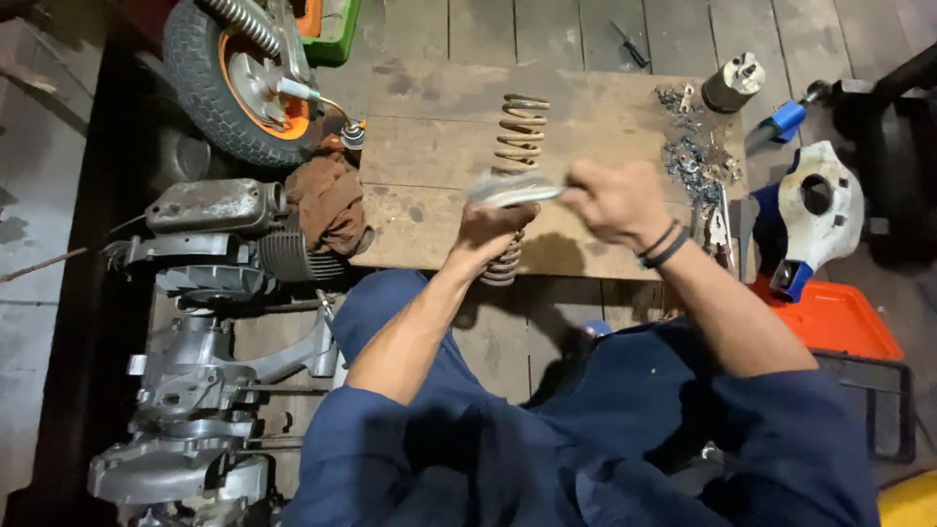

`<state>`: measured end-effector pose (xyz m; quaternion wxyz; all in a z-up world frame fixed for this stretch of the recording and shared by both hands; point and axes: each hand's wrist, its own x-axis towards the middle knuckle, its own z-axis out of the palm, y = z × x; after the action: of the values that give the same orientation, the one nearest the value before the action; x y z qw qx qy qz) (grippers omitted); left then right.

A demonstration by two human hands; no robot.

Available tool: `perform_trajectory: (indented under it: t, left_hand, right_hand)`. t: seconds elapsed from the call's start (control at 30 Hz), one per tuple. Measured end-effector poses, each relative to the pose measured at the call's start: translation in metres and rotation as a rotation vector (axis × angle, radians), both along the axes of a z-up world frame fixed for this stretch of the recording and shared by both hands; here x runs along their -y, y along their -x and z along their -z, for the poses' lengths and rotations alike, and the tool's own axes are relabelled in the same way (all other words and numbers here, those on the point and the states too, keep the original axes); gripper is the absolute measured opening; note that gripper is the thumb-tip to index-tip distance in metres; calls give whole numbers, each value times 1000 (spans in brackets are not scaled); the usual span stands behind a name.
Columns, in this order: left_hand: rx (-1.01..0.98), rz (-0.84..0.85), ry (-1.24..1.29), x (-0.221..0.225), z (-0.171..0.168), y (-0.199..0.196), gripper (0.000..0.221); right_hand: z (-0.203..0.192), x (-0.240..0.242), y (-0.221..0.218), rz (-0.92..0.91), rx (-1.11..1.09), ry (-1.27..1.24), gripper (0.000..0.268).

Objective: The person holds a metal coil spring on a wooden workbench and scrubs it with a wire brush. They rotate the spring to clean different sections while continuing to scrub.

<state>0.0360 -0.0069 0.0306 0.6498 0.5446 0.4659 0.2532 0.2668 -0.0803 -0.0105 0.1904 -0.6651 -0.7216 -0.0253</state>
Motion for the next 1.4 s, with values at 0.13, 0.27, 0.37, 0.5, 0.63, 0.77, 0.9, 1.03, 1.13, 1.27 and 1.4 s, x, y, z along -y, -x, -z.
perform_trajectory:
  t: [0.13, 0.27, 0.37, 0.5, 0.63, 0.77, 0.9, 1.03, 1.13, 1.27, 1.4]
  left_hand:
    - [-84, 281, 119, 6, -15, 11, 59]
    - [-190, 102, -233, 4, 7, 10, 104]
    - [-158, 8, -125, -7, 18, 12, 72]
    - [-159, 32, -42, 7, 15, 10, 65]
    - [-179, 243, 178, 33, 25, 14, 53]
    - [-153, 15, -216, -11, 30, 8, 73]
    - [-162, -20, -185, -26, 13, -2, 61]
    - [-178, 44, -184, -26, -12, -14, 57]
    - [-180, 87, -184, -42, 48, -30, 24]
    - [-209, 21, -238, -38, -21, -6, 43]
    - [-194, 40, -248, -43, -24, -4, 49]
  right_hand:
    - [-5, -2, 20, -32, 32, 78, 47]
    - [7, 12, -30, 38, 93, 134, 47]
    - [28, 11, -71, 97, 220, 147, 42]
    - [10, 0, -32, 60, 143, 90, 42]
    - [-20, -14, 26, -56, 133, 117, 44]
    - [1, -3, -27, 46, 176, 92, 36]
    - [15, -6, -68, 131, 138, 121, 39]
    - [28, -38, -45, 82, 105, -52, 45]
    - [-15, -36, -5, 0, 10, -20, 51]
    - [20, -26, -72, 86, 123, -64, 46]
    - [20, -22, -77, 126, 123, -101, 50]
